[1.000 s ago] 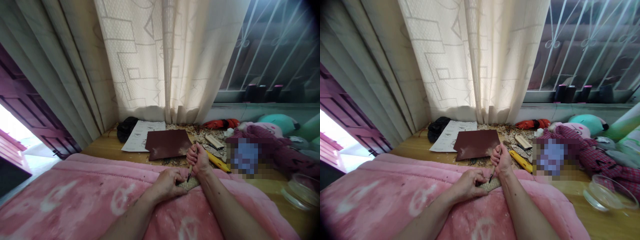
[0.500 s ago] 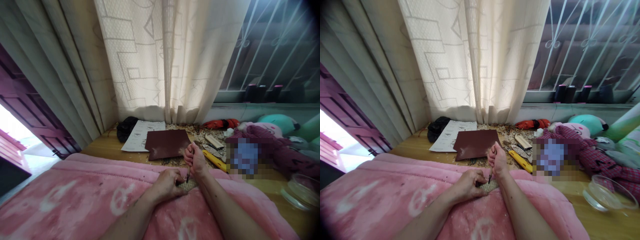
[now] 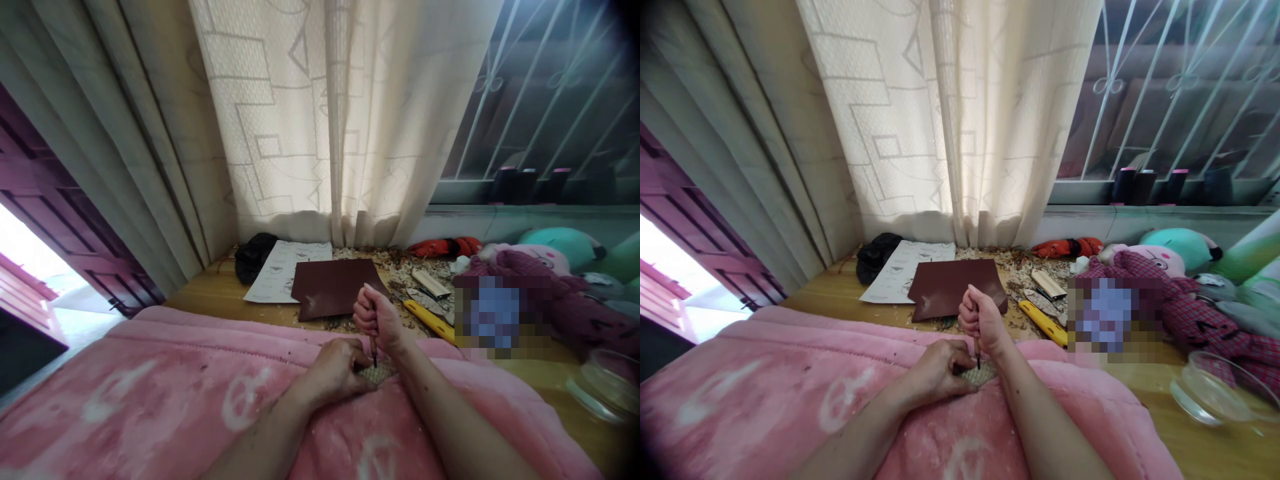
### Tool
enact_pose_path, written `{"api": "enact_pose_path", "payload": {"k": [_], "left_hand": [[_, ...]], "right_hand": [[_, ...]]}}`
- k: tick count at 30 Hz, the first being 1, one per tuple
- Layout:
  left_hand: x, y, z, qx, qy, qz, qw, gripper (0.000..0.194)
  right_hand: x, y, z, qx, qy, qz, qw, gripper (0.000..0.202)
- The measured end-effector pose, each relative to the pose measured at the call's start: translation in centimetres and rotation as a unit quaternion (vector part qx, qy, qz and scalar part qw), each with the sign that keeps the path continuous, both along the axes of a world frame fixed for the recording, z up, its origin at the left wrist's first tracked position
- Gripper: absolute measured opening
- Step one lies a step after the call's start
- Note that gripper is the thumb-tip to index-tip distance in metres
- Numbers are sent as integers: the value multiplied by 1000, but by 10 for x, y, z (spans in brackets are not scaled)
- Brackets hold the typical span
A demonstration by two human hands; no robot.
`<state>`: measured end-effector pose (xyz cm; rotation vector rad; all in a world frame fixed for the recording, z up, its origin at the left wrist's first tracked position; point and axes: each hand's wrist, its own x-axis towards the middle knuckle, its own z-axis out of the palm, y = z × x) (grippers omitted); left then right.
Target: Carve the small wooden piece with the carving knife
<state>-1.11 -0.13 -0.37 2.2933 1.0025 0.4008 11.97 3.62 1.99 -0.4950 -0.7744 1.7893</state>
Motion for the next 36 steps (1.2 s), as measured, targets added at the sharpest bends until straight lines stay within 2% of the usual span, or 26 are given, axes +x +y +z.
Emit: {"api": "enact_pose_path", "payload": {"k": [4,8,12,16,19,21,26,32,34,36], "left_hand": [[0,0,0,2,1,-4,1000,16],[0,-1,1,-8,3,-1,1000,15],[0,-2,2,-11,-16,0,1000,13],[0,-3,4,-11,-24,-2,1000,13],[0,-3,5,-10,-18,0,1000,14],[0,-3,5,-13,-12,2,1000,14],[0,-2,5,9,-1,-9,1000,13],[-1,-3,6,-13,38,0,999,19],[-2,-3,6,-21,43,5,999,22],[-1,-3,5,-16,41,2,999,22]], "right_hand": [[-3,-3,3,10,-9,42,999,37],[-4,-1,2,7,-16,24,1000,38],[-5,5,-5,-44,-61,-90,993,40],[-5,10,-11,-121,-118,-244,955,41],[-5,9,-10,-122,-134,-283,942,42],[-6,7,-8,-100,-123,-248,956,43],[-10,2,-1,-39,-92,-89,991,41],[-17,-9,6,46,-106,81,990,36],[-19,-12,6,67,-119,105,985,35],[-19,-13,6,71,-120,96,986,35]]}}
